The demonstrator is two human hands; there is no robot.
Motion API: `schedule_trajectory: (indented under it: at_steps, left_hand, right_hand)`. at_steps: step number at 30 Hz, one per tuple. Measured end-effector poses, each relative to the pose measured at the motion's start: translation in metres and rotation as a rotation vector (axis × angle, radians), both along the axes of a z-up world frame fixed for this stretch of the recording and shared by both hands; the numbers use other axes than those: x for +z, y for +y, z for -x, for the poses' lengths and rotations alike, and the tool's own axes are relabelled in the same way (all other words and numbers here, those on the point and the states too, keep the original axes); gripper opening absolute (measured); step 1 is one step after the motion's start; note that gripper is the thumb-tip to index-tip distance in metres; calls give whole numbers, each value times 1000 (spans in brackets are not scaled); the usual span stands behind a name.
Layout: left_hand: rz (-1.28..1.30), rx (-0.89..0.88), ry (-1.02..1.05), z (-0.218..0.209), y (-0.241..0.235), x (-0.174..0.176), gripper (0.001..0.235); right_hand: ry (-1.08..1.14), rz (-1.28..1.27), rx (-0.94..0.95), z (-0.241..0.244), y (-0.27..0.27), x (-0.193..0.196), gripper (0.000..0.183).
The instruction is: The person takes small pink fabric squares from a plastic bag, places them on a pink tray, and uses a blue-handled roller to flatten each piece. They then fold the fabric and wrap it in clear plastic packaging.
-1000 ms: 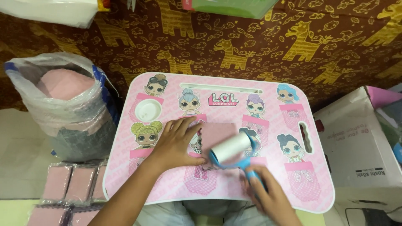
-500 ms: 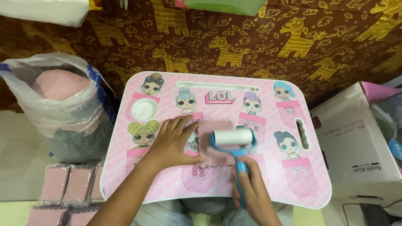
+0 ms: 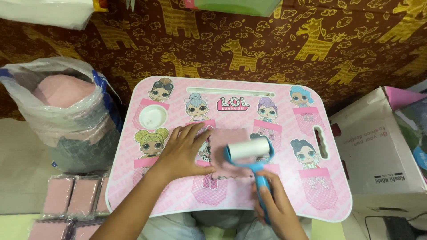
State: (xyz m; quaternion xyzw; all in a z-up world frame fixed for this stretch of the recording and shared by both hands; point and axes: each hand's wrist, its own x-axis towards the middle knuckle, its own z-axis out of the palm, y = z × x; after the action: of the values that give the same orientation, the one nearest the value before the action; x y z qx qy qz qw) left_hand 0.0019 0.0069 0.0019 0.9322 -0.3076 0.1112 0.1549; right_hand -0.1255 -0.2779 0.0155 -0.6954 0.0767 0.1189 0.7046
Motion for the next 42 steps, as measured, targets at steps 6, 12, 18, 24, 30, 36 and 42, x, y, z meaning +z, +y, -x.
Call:
schedule_trajectory:
  at_steps: [6, 12, 18, 24, 30, 36, 42]
  left_hand:
    - [-67, -27, 7, -5, -6, 10, 96]
    - [-101, -160, -79, -18, -36, 11, 53]
    - [-84, -281, -145, -29, -85, -5, 43]
    - [-168, -331, -16, -36, -104, 2, 51]
    - [-174, -359, -117, -39, -107, 8, 22]
    - [-216, -380, -105, -54, -107, 36, 34]
    - [-56, -333, -116, -42, -76, 107, 20]
  right_hand:
    - [-95, -52, -134, 58, -32, -49, 35]
    - [-291, -174, 2, 73, -89, -121, 36]
    - [-367, -271, -233, 69, -81, -98, 31]
    - [-330, -248, -345, 42, -81, -65, 31]
    - [-309, -239, -354, 26, -84, -63, 34]
    - [-329, -225, -374, 26, -85, -63, 35]
    - [-353, -277, -403, 26, -87, -68, 33]
